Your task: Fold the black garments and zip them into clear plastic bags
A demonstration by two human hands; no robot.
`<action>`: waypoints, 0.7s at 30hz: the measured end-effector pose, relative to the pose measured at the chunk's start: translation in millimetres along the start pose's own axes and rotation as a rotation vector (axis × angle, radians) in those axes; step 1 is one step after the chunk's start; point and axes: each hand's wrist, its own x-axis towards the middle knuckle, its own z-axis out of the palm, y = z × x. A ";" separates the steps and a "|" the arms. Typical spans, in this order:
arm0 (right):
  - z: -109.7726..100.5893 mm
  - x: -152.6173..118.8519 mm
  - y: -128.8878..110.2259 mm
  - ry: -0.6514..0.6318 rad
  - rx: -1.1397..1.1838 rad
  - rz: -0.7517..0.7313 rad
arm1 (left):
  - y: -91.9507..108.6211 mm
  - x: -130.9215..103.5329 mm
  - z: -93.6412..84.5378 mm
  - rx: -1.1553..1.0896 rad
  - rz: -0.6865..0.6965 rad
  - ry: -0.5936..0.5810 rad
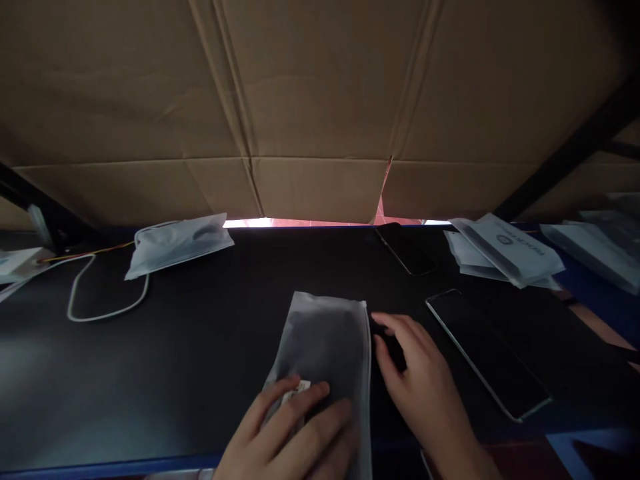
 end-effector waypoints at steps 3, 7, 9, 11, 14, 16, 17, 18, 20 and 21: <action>0.7 -15.5 -9.6 -0.031 0.097 0.091 | -11.9 -2.9 4.4 0.032 -0.121 -0.080; -0.7 -19.5 -16.4 -0.066 0.101 0.069 | -16.3 1.0 9.4 0.081 -0.352 -0.186; -0.3 -16.5 -21.1 -0.087 0.102 0.038 | -15.6 4.2 12.7 0.076 -0.330 -0.230; 2.0 -13.3 -28.3 -0.113 0.112 0.026 | -14.7 6.2 14.7 0.061 -0.308 -0.249; 9.2 -9.2 -41.5 -0.125 0.157 0.053 | -14.3 5.8 15.0 0.064 -0.312 -0.246; 14.7 -6.5 -49.4 -0.125 0.222 0.061 | -15.4 3.7 14.5 0.075 -0.318 -0.265; 16.8 -4.8 -52.5 -0.122 0.262 0.066 | -16.3 2.1 14.1 0.080 -0.323 -0.278; 17.9 -3.0 -54.9 -0.119 0.305 0.076 | -17.7 0.2 13.6 0.085 -0.329 -0.290; 15.9 1.1 -57.1 -0.121 0.396 0.117 | -22.1 -5.3 11.9 0.085 -0.349 -0.309; 12.4 3.1 -56.6 -0.122 0.440 0.144 | -25.5 -9.3 10.4 0.084 -0.368 -0.318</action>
